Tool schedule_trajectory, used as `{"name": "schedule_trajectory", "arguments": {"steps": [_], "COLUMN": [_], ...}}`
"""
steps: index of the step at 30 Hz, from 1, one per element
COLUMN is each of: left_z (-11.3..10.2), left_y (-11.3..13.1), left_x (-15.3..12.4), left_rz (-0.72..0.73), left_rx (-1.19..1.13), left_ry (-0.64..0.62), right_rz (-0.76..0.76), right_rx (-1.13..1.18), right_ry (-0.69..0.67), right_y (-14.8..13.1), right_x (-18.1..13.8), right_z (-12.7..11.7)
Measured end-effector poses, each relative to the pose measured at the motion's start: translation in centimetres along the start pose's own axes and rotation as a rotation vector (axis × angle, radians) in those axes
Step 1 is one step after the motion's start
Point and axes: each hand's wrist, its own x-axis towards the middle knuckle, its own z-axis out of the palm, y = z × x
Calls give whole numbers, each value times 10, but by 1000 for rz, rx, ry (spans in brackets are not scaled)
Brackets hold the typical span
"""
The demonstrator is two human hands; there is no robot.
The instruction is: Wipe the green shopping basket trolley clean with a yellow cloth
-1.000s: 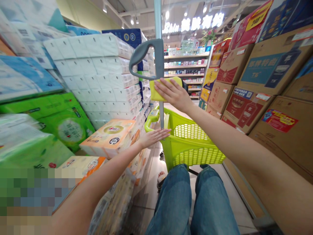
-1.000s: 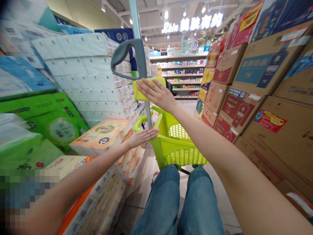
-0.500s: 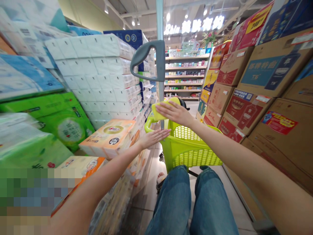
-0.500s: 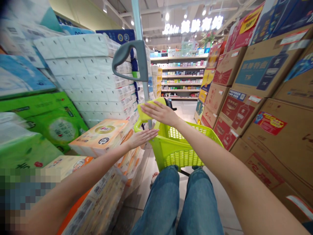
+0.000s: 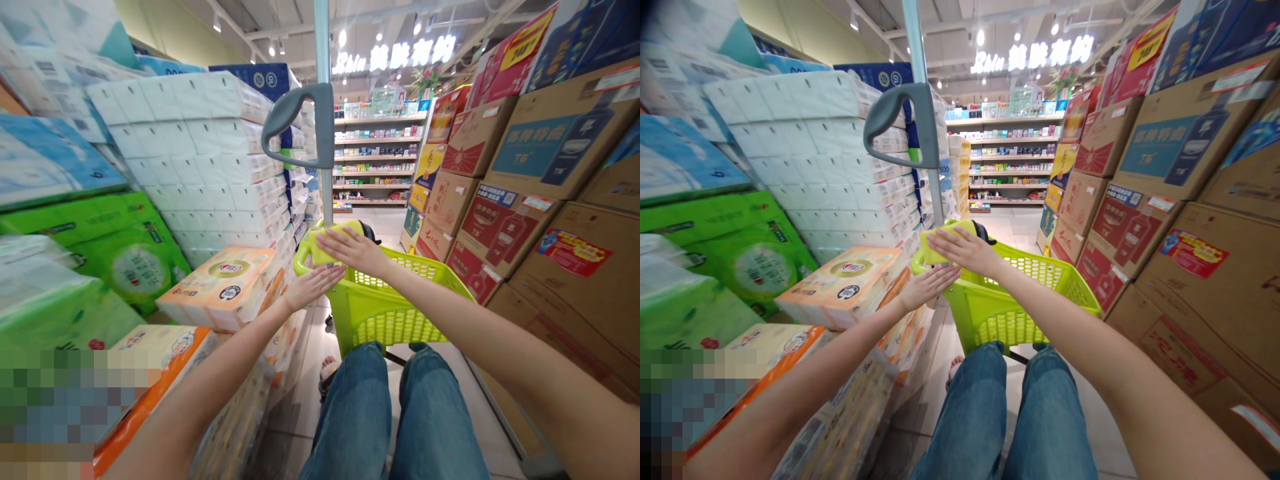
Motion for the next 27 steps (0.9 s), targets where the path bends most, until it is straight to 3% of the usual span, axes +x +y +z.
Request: {"name": "schedule_trajectory", "arguments": {"steps": [3, 5, 12, 15, 19, 23, 27], "left_z": [5, 6, 0, -2, 2, 8, 6], "left_y": [5, 8, 8, 8, 9, 10, 9], "left_x": [-3, -3, 2, 3, 2, -2, -2], "left_rz": [-27, -47, -73, -87, -94, -74, -70], "left_rx": [-61, -57, 15, 38, 32, -88, -97], "left_ry": [-46, -30, 37, 66, 80, 1, -13], "right_rz": [-52, -77, 104, 164, 161, 19, -66], "right_rx": [7, 4, -55, -58, -69, -55, -39], "right_ry": [-31, -32, 126, 170, 125, 20, -22], "right_y": [-13, -8, 52, 56, 22, -13, -2], "right_x": [-18, -14, 58, 70, 38, -10, -7], "right_z": [11, 7, -38, -40, -15, 9, -2]}}
